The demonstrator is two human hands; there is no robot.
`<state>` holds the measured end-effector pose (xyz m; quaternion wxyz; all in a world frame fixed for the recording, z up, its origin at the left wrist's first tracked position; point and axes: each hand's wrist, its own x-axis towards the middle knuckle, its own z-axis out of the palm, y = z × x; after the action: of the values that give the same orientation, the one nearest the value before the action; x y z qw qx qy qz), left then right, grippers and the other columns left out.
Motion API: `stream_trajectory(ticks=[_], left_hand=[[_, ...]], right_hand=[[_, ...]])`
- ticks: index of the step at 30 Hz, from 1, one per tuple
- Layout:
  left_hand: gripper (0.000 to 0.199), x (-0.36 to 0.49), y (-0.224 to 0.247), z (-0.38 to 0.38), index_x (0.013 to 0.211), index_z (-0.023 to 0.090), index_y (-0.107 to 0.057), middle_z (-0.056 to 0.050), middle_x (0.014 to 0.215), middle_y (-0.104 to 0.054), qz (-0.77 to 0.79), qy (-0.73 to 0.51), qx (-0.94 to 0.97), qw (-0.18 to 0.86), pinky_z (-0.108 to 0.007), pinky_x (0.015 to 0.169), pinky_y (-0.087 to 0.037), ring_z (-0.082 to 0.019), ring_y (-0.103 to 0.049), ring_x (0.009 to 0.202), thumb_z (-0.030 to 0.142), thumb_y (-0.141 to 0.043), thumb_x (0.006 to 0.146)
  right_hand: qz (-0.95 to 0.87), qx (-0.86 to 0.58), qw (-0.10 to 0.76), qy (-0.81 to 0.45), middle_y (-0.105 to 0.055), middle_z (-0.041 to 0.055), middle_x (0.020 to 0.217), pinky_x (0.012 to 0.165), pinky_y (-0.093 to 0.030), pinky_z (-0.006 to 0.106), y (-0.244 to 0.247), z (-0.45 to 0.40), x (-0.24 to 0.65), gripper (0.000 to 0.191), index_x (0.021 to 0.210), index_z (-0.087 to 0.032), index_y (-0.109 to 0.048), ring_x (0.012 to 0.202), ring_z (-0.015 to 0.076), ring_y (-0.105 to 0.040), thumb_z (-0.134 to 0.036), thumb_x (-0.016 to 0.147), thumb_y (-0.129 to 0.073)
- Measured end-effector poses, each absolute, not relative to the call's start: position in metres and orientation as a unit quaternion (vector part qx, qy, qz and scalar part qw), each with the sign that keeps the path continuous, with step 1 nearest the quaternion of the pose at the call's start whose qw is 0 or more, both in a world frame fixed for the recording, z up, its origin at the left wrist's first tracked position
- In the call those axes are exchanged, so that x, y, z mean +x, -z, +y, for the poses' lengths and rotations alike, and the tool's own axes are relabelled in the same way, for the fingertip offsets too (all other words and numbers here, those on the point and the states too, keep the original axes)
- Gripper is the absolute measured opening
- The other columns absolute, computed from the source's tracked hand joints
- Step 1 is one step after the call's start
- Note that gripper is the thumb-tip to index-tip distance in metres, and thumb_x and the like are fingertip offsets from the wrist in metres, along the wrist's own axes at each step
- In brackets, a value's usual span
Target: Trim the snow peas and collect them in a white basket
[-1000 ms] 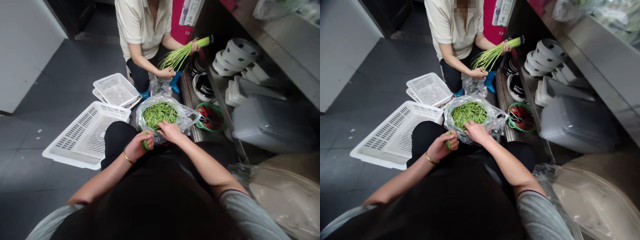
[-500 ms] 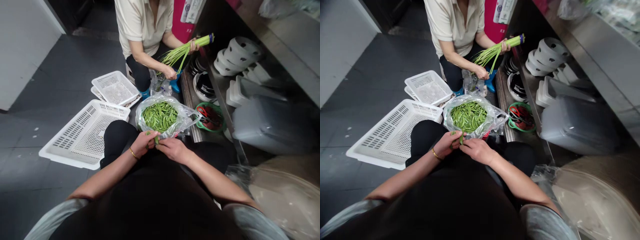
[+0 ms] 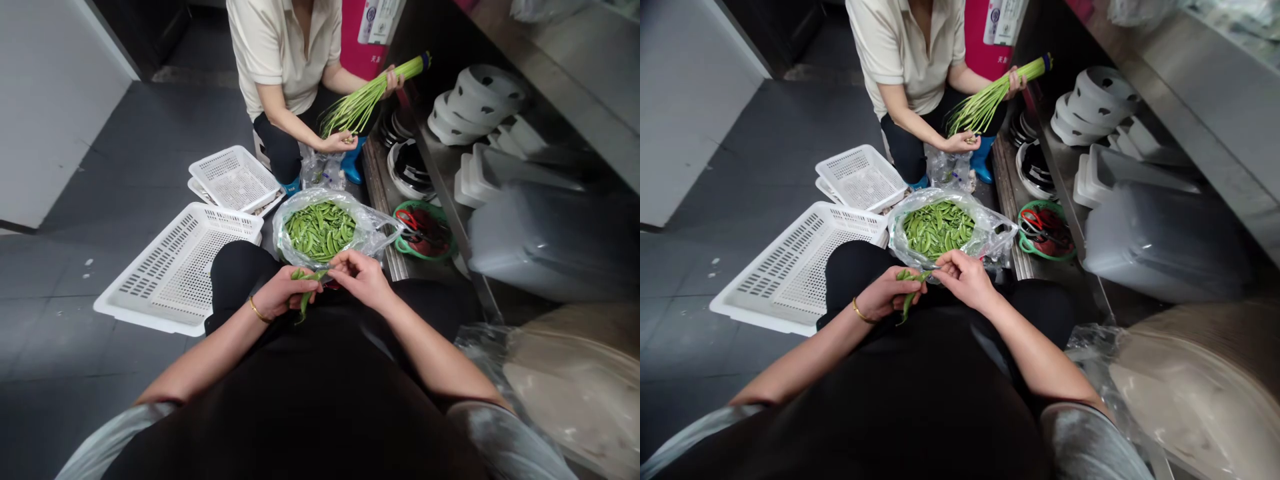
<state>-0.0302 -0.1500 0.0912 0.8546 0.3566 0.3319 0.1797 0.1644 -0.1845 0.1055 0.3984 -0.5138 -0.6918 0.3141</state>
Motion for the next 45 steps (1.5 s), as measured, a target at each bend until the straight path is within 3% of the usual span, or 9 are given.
stream_trajectory(ticks=[10, 16, 21, 24, 27, 32, 34, 40, 45], left_hand=[[0.027, -0.021, -0.084, -0.151, 0.073, 0.009, -0.065, -0.001, 0.055, -0.060, 0.322, -0.200, 0.265, 0.887, -0.014, 0.031, -0.017, 0.001, -0.027, 0.032, 0.032, -0.075, 0.066], [0.025, -0.030, -0.084, -0.140, 0.074, 0.010, -0.060, -0.004, 0.068, -0.066, 0.364, -0.373, 0.267, 0.811, -0.014, 0.035, -0.022, 0.001, -0.030, 0.036, 0.027, -0.076, 0.067], [0.025, -0.029, -0.087, -0.142, 0.076, 0.012, -0.057, -0.005, 0.075, -0.067, 0.380, -0.418, 0.343, 0.751, -0.016, 0.038, -0.029, 0.000, -0.036, 0.038, 0.029, -0.074, 0.070], [0.026, -0.025, -0.088, -0.146, 0.079, 0.013, -0.058, -0.004, 0.074, -0.067, 0.388, -0.409, 0.376, 0.735, -0.017, 0.039, -0.030, -0.001, -0.037, 0.039, 0.031, -0.074, 0.069], [0.025, -0.028, -0.091, -0.147, 0.083, 0.014, -0.062, -0.003, 0.072, -0.065, 0.416, -0.393, 0.427, 0.700, -0.019, 0.039, -0.030, -0.003, -0.036, 0.040, 0.034, -0.072, 0.071], [0.022, -0.046, -0.109, -0.147, 0.089, 0.021, -0.070, -0.009, 0.099, -0.064, 0.459, -0.395, 0.639, 0.473, -0.023, 0.063, -0.045, -0.018, -0.058, 0.084, 0.027, -0.073, 0.068], [0.013, -0.048, -0.113, -0.147, 0.080, 0.022, -0.071, -0.009, 0.091, -0.065, 0.404, -0.310, 0.728, 0.459, -0.025, 0.070, -0.045, -0.021, -0.058, 0.088, 0.024, -0.073, 0.067], [0.018, -0.033, -0.110, -0.152, 0.066, 0.016, -0.063, -0.002, 0.061, -0.059, 0.302, -0.161, 0.726, 0.596, -0.021, 0.053, -0.036, -0.010, -0.048, 0.054, 0.031, -0.066, 0.075], [0.029, -0.021, -0.102, -0.157, 0.069, 0.014, -0.056, 0.000, 0.057, -0.059, 0.400, -0.266, 0.482, 0.733, -0.018, 0.038, -0.025, -0.004, -0.036, 0.039, 0.040, -0.069, 0.073]], right_hand=[[-0.799, -0.489, 0.346, -0.051, -0.060, 0.0038, 0.071, 0.063, -0.044, 0.025, -0.103, -0.186, 0.156, 0.014, 0.073, -0.018, -0.058, 0.066, 0.0142, -0.055, -0.016, 0.085, -0.052], [-0.734, -0.527, 0.412, -0.120, -0.056, -0.0005, 0.067, 0.059, -0.044, 0.024, -0.130, -0.199, 0.192, 0.011, 0.071, -0.020, -0.053, 0.061, 0.0122, -0.052, -0.015, 0.081, -0.056], [-0.732, -0.545, 0.322, -0.252, -0.060, 0.0009, 0.077, 0.059, -0.045, 0.023, -0.131, -0.201, 0.210, 0.006, 0.087, -0.019, -0.058, 0.063, 0.0116, -0.055, -0.024, 0.084, -0.058], [-0.738, -0.535, 0.278, -0.304, -0.062, 0.0043, 0.093, 0.063, -0.047, 0.024, -0.117, -0.197, 0.188, 0.031, 0.114, -0.019, -0.054, 0.071, 0.0128, -0.059, -0.031, 0.086, -0.059], [-0.793, -0.509, 0.206, -0.265, -0.062, 0.0040, 0.083, 0.066, -0.044, 0.025, -0.105, -0.190, 0.163, 0.013, 0.096, -0.017, -0.060, 0.073, 0.0148, -0.059, -0.026, 0.091, -0.052], [-0.846, -0.480, 0.115, -0.199, -0.062, 0.0040, 0.073, 0.059, -0.037, 0.024, -0.103, -0.189, 0.161, 0.018, 0.076, -0.017, -0.059, 0.064, 0.0147, -0.057, -0.021, 0.092, -0.050], [-0.862, -0.459, 0.103, -0.185, -0.063, 0.0041, 0.074, 0.058, -0.036, 0.024, -0.106, -0.193, 0.166, 0.017, 0.078, -0.017, -0.059, 0.064, 0.0146, -0.056, -0.021, 0.091, -0.050], [-0.818, -0.462, 0.270, -0.210, -0.064, 0.0039, 0.074, 0.061, -0.041, 0.024, -0.110, -0.198, 0.160, 0.024, 0.083, -0.017, -0.061, 0.066, 0.0138, -0.058, -0.025, 0.095, -0.042], [-0.713, -0.531, 0.391, -0.239, -0.063, 0.0018, 0.069, 0.064, -0.044, 0.024, -0.108, -0.198, 0.153, 0.025, 0.082, -0.018, -0.062, 0.064, 0.0130, -0.058, -0.027, 0.095, -0.043]])
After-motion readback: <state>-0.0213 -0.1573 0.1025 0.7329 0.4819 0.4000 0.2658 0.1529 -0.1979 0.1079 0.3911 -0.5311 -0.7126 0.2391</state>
